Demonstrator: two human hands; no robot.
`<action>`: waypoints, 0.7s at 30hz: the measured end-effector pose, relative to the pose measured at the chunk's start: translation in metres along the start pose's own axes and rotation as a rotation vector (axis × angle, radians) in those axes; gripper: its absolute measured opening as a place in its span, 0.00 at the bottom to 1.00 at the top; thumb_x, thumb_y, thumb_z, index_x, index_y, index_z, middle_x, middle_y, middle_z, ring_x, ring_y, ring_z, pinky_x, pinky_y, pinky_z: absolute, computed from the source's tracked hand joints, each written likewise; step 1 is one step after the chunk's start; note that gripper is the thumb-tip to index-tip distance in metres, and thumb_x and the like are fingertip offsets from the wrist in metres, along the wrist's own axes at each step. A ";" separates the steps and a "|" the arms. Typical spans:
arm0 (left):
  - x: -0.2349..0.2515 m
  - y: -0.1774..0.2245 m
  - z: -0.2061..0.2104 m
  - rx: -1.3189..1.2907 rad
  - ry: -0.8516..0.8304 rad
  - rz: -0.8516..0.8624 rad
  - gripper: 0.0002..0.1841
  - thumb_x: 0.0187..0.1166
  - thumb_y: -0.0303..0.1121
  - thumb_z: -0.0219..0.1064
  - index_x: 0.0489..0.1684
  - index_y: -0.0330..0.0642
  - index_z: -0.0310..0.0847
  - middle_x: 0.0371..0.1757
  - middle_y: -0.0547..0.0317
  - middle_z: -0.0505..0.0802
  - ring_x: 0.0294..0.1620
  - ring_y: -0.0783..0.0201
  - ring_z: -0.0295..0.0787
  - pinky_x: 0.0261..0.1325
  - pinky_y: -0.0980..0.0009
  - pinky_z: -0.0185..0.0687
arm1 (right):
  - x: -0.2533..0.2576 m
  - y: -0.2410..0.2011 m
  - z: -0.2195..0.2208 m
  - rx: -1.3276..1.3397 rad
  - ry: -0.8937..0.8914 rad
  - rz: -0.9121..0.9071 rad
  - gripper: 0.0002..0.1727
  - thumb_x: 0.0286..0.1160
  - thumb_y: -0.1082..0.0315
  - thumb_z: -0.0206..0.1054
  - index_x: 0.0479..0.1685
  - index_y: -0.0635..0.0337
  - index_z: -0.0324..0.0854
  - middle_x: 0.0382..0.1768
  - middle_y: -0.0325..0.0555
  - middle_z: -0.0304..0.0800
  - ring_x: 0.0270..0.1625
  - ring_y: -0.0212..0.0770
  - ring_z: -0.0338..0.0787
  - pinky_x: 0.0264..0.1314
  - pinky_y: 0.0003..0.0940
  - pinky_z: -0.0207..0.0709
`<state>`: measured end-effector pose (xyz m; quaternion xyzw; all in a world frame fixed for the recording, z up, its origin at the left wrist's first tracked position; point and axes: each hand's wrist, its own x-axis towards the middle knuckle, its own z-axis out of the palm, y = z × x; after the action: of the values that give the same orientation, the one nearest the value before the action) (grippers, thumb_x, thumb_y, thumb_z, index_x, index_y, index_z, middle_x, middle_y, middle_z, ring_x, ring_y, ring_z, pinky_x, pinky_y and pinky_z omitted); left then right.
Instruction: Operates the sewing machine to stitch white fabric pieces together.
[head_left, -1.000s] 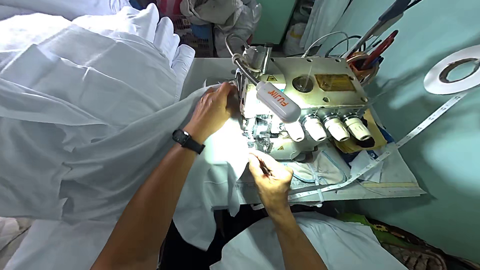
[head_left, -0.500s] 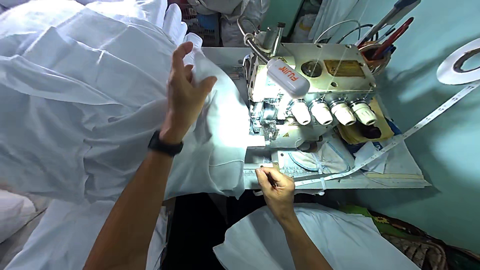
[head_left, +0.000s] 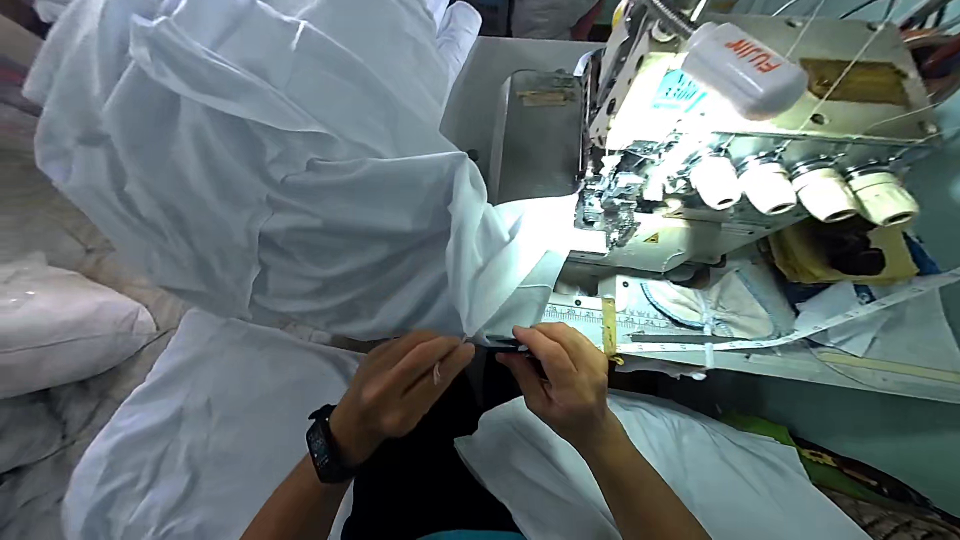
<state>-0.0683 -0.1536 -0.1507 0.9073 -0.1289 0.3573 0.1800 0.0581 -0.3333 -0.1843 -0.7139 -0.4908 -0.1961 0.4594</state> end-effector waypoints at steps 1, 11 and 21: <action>-0.002 0.004 -0.001 -0.013 0.013 -0.018 0.06 0.86 0.24 0.61 0.52 0.36 0.82 0.45 0.49 0.89 0.48 0.59 0.88 0.57 0.74 0.83 | 0.000 -0.002 0.002 -0.035 0.017 -0.033 0.14 0.85 0.61 0.65 0.46 0.65 0.87 0.32 0.51 0.88 0.34 0.40 0.84 0.37 0.27 0.73; -0.015 0.045 0.010 -0.286 -0.283 -0.418 0.16 0.78 0.45 0.71 0.45 0.39 0.93 0.58 0.45 0.94 0.61 0.57 0.92 0.64 0.68 0.85 | 0.018 -0.003 -0.012 0.043 -0.004 0.289 0.12 0.77 0.66 0.68 0.36 0.68 0.89 0.26 0.47 0.88 0.28 0.30 0.85 0.33 0.20 0.78; 0.082 0.009 0.095 0.075 -0.147 -0.395 0.20 0.84 0.32 0.60 0.67 0.25 0.79 0.66 0.31 0.87 0.67 0.40 0.87 0.68 0.49 0.79 | 0.020 0.025 0.005 0.000 -0.290 0.976 0.03 0.61 0.77 0.71 0.30 0.70 0.85 0.24 0.52 0.85 0.32 0.48 0.85 0.37 0.50 0.75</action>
<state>0.0440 -0.2100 -0.1566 0.9447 0.0521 0.2525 0.2026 0.0880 -0.3209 -0.1842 -0.8800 -0.1587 0.1425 0.4244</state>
